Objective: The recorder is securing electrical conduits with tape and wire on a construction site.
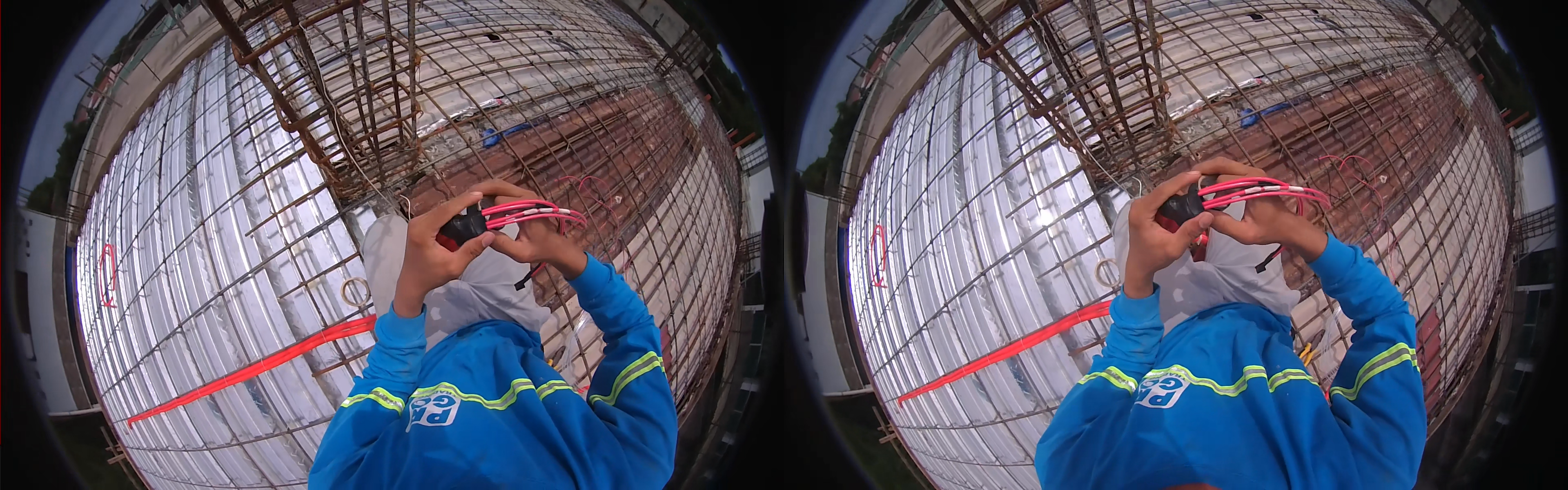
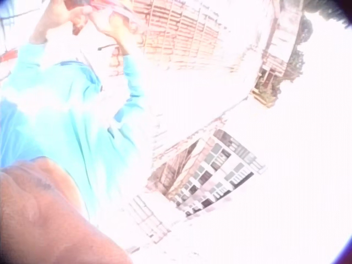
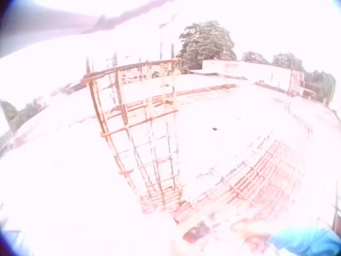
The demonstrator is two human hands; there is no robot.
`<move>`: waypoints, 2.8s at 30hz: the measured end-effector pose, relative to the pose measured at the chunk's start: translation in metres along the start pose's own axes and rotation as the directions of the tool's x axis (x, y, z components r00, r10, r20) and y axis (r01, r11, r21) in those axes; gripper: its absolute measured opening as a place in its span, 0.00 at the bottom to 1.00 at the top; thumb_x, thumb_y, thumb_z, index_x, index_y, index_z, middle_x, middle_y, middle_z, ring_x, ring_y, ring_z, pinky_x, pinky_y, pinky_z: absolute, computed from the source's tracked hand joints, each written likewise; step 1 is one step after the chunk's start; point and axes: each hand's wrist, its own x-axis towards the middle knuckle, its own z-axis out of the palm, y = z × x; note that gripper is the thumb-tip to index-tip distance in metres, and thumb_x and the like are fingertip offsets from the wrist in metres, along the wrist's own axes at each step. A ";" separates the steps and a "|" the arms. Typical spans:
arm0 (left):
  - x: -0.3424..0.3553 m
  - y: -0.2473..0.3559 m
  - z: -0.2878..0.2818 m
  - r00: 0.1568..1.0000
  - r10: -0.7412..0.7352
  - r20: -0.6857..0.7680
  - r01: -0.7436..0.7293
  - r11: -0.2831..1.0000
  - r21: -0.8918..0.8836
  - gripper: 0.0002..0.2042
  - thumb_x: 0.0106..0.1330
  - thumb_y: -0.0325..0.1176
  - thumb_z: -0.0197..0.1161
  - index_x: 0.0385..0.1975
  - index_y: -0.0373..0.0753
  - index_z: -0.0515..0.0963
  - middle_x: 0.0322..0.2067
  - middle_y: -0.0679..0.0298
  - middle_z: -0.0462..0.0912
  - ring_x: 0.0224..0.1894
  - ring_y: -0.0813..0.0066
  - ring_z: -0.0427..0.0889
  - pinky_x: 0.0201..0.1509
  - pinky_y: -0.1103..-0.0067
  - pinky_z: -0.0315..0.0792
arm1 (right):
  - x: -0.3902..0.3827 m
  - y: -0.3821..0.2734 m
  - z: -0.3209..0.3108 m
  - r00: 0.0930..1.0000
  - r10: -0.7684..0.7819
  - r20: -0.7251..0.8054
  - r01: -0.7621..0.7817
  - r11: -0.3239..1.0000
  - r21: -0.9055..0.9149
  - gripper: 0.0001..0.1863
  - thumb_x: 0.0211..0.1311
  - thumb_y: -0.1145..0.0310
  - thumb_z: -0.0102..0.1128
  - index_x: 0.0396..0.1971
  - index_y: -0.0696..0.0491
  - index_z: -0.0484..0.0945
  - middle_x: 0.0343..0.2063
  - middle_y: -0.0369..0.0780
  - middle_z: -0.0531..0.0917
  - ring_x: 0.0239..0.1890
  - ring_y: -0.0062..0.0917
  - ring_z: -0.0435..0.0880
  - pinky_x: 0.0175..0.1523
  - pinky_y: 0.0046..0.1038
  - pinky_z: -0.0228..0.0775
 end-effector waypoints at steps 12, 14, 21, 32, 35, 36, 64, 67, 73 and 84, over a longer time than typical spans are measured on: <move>0.000 -0.011 0.018 0.951 0.267 -0.153 -0.192 0.903 0.383 0.11 0.60 0.34 0.60 0.36 0.32 0.74 0.32 0.54 0.75 0.30 0.58 0.77 0.30 0.72 0.72 | -0.004 -0.012 -0.009 0.990 0.093 0.110 -0.073 0.983 -0.167 0.25 0.48 0.63 0.63 0.47 0.56 0.73 0.43 0.46 0.75 0.43 0.38 0.76 0.44 0.33 0.70; 0.001 -0.009 0.019 0.960 0.236 -0.152 -0.170 0.920 0.352 0.10 0.60 0.33 0.60 0.35 0.32 0.74 0.31 0.54 0.75 0.30 0.58 0.76 0.30 0.72 0.71 | -0.001 -0.013 -0.012 0.992 0.052 0.114 -0.023 0.969 -0.248 0.26 0.46 0.59 0.64 0.45 0.57 0.74 0.39 0.46 0.76 0.39 0.37 0.77 0.40 0.32 0.70; 0.002 -0.006 0.019 0.975 0.125 -0.183 -0.081 0.970 0.230 0.09 0.60 0.32 0.60 0.30 0.31 0.75 0.27 0.57 0.75 0.26 0.69 0.74 0.29 0.79 0.68 | -0.015 -0.007 0.003 0.995 0.097 0.036 -0.097 0.995 -0.013 0.27 0.42 0.56 0.65 0.40 0.59 0.73 0.30 0.41 0.75 0.33 0.29 0.74 0.39 0.31 0.66; 0.014 -0.010 0.003 0.999 -0.027 0.029 0.023 0.993 0.119 0.16 0.58 0.39 0.65 0.34 0.31 0.77 0.26 0.60 0.77 0.27 0.72 0.76 0.30 0.81 0.68 | -0.037 -0.034 0.012 0.778 0.585 -0.231 -0.399 0.743 0.537 0.14 0.57 0.65 0.59 0.32 0.63 0.75 0.31 0.39 0.79 0.26 0.16 0.76 0.29 0.16 0.68; 0.015 -0.012 0.001 0.994 -0.062 0.087 0.059 0.998 0.034 0.18 0.57 0.42 0.66 0.37 0.32 0.77 0.28 0.61 0.77 0.30 0.73 0.76 0.32 0.81 0.68 | -0.037 -0.040 0.010 0.771 0.585 -0.252 -0.416 0.762 0.497 0.14 0.58 0.65 0.59 0.27 0.63 0.75 0.30 0.39 0.79 0.25 0.15 0.77 0.28 0.16 0.68; 0.015 -0.013 0.000 0.986 -0.116 0.116 0.120 0.993 -0.024 0.19 0.57 0.43 0.66 0.38 0.32 0.77 0.30 0.61 0.77 0.32 0.74 0.76 0.33 0.82 0.68 | -0.037 -0.048 0.013 0.714 0.644 -0.276 -0.442 0.720 0.536 0.12 0.55 0.66 0.60 0.24 0.62 0.76 0.33 0.40 0.77 0.31 0.19 0.75 0.36 0.21 0.68; 0.005 -0.021 0.025 0.958 -0.241 -0.156 0.160 0.899 -0.407 0.09 0.60 0.28 0.62 0.29 0.36 0.67 0.25 0.66 0.75 0.24 0.84 0.73 0.28 0.86 0.68 | 0.005 -0.037 -0.040 0.981 -0.119 0.152 0.192 0.673 -0.714 0.14 0.46 0.68 0.64 0.35 0.53 0.76 0.26 0.35 0.76 0.29 0.27 0.77 0.28 0.28 0.69; 0.006 -0.012 0.024 0.951 -0.285 -0.119 0.197 0.857 -0.476 0.10 0.62 0.30 0.60 0.34 0.36 0.65 0.25 0.64 0.74 0.22 0.83 0.73 0.27 0.86 0.70 | 0.013 -0.043 -0.037 0.974 -0.176 0.145 0.226 0.642 -0.732 0.11 0.45 0.69 0.65 0.32 0.53 0.78 0.23 0.35 0.76 0.25 0.28 0.77 0.24 0.29 0.68; 0.008 -0.009 0.027 0.975 -0.027 -0.219 0.007 0.996 -0.093 0.14 0.57 0.31 0.65 0.35 0.36 0.65 0.26 0.65 0.74 0.27 0.81 0.74 0.32 0.85 0.69 | 0.017 -0.040 -0.037 1.000 -0.008 0.016 0.016 0.762 -0.648 0.08 0.42 0.71 0.66 0.26 0.52 0.79 0.20 0.35 0.77 0.23 0.30 0.78 0.24 0.30 0.67; 0.006 0.000 0.012 0.952 -0.285 -0.112 0.226 0.901 -0.370 0.14 0.58 0.30 0.63 0.34 0.37 0.63 0.28 0.65 0.75 0.27 0.85 0.71 0.32 0.88 0.65 | -0.034 -0.019 0.008 0.985 -0.033 -0.172 -0.019 0.957 -0.290 0.15 0.51 0.72 0.62 0.40 0.58 0.75 0.40 0.45 0.74 0.40 0.35 0.76 0.42 0.31 0.71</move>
